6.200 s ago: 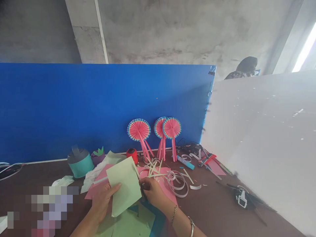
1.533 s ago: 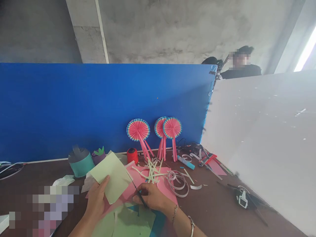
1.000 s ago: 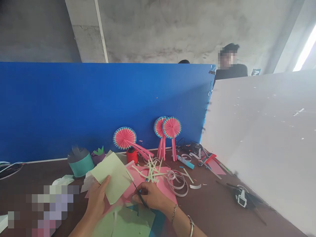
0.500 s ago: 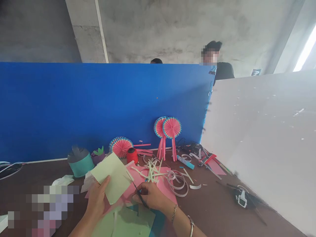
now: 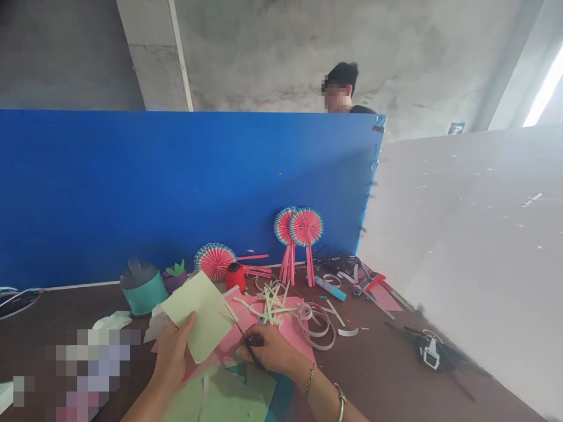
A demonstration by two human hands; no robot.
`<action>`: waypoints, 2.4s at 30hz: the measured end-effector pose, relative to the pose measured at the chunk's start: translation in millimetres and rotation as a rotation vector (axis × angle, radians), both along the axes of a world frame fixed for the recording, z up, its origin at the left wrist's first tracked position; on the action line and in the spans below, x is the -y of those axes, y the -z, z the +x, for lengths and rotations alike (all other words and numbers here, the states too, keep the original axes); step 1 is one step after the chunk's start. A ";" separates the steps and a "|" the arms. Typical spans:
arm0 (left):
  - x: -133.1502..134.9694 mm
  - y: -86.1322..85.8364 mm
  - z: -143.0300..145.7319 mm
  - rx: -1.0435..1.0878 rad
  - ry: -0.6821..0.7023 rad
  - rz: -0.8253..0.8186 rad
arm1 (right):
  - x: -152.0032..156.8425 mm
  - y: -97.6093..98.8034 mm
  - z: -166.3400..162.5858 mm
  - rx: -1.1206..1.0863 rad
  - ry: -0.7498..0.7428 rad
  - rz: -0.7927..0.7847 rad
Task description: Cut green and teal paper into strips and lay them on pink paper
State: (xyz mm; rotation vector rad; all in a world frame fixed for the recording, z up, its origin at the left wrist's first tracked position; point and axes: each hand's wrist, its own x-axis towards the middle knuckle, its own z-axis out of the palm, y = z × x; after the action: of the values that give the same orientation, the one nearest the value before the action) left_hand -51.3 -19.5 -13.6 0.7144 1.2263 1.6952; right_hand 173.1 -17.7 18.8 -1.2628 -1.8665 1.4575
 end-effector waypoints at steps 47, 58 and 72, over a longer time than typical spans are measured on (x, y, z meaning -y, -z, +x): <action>-0.8 0.7 0.4 0.038 -0.033 -0.016 | -2.0 5.1 2.6 0.034 0.032 0.066; -2.6 5.4 -1.4 0.041 -0.016 0.004 | -1.2 1.2 2.9 0.047 0.036 0.072; 0.7 -4.1 3.4 0.094 -0.004 -0.027 | -5.9 10.3 2.7 -0.064 0.016 -0.029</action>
State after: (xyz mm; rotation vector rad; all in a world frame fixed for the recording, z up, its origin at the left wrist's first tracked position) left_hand -47.9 -20.2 -9.4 0.6090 1.1833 1.6937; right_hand 175.7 -11.8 8.5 -1.2274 -1.7958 1.5040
